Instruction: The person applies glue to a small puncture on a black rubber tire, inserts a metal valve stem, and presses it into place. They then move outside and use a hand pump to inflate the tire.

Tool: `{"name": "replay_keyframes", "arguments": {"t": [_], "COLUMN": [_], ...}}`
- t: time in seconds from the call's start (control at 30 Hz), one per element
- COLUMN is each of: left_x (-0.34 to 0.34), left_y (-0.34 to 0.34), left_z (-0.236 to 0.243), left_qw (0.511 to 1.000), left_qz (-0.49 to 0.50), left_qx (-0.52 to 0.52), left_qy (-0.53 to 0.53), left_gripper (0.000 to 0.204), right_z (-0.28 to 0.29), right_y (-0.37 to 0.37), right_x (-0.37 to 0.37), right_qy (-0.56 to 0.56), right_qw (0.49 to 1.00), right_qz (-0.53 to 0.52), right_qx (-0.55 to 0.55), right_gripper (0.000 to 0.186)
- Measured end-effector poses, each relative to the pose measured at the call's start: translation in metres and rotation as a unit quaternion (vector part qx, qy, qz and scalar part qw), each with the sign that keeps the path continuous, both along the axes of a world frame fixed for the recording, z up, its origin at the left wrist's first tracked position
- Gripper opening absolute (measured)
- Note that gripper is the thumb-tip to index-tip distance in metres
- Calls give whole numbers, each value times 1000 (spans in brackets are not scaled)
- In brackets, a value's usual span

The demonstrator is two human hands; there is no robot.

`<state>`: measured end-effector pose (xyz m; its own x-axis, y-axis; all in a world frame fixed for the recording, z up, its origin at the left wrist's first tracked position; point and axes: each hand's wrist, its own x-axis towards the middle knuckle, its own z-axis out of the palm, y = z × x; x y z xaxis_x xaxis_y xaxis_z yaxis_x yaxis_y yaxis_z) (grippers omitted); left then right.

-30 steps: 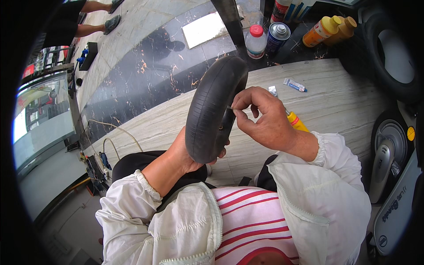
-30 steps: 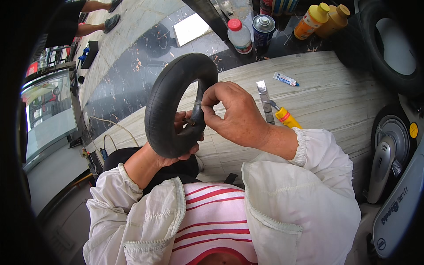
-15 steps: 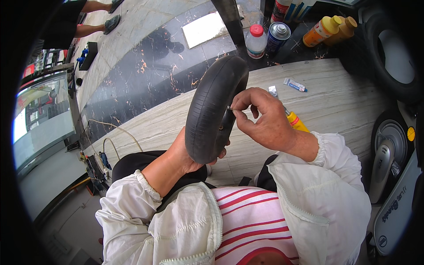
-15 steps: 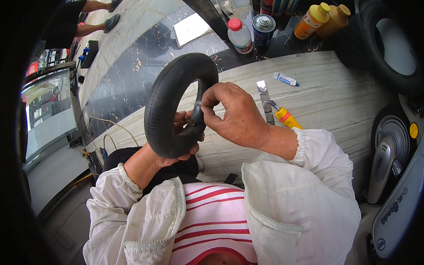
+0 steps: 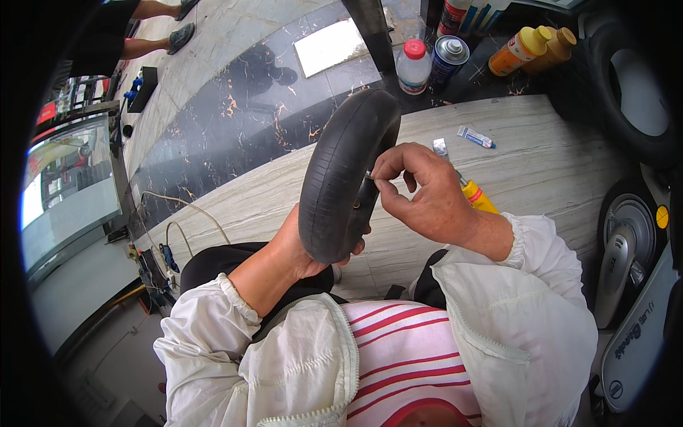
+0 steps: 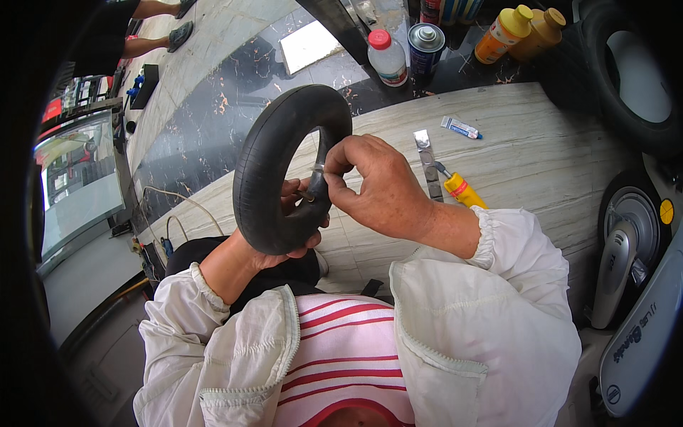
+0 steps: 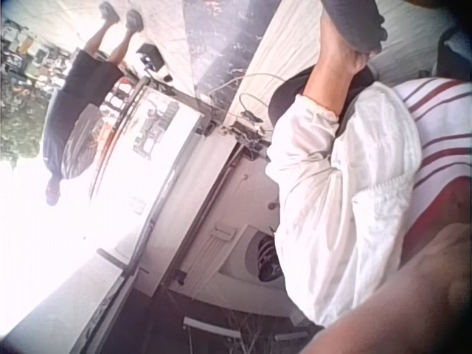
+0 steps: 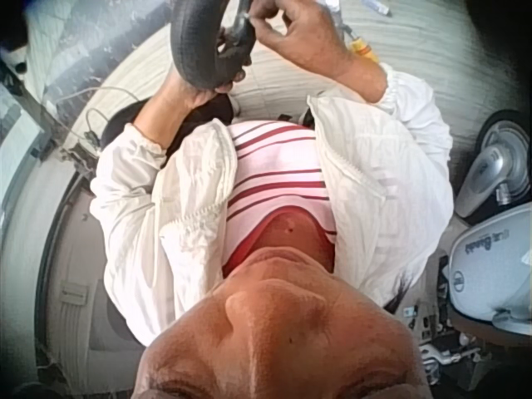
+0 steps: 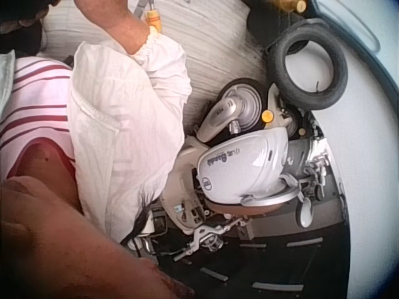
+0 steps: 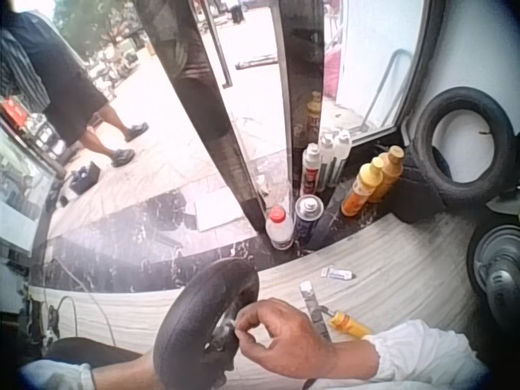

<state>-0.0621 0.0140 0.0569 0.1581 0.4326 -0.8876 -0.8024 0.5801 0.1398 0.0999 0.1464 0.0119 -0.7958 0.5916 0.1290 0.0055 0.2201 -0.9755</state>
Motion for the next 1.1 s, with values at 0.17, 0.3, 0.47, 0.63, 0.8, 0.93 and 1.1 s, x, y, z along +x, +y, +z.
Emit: {"name": "replay_keyframes", "arguments": {"t": [0.17,0.3,0.47,0.63,0.8,0.93,1.1], "left_x": [0,0,0,0,0,-1,-1], "left_y": [0,0,0,-1,0,-2,-1], "left_z": [0,0,0,-2,0,-3,-1], "left_qw": [1000,1000,1000,1000,1000,1000,1000], "left_qz": [-4,-11,-9,-10,-5,-6,-2], "left_qx": [4,9,10,18,11,9,7], "left_qy": [3,6,5,-3,-6,4,-3], "left_gripper": [43,43,44,44,44,45,45], "right_z": [-1,-1,-1,-3,-1,1,0], "right_y": [0,0,0,-1,0,0,0], "right_x": [0,0,1,2,3,2,2], "right_qy": [1,2,1,9,-1,-3,-4], "right_qw": [1000,1000,1000,1000,999,1000,1000], "right_qz": [-1,1,-5,-5,-12,-12,-3], "right_qx": [1,-2,-2,4,-30,-27,-23], "right_gripper": [17,17,18,18,18,17,17]}}
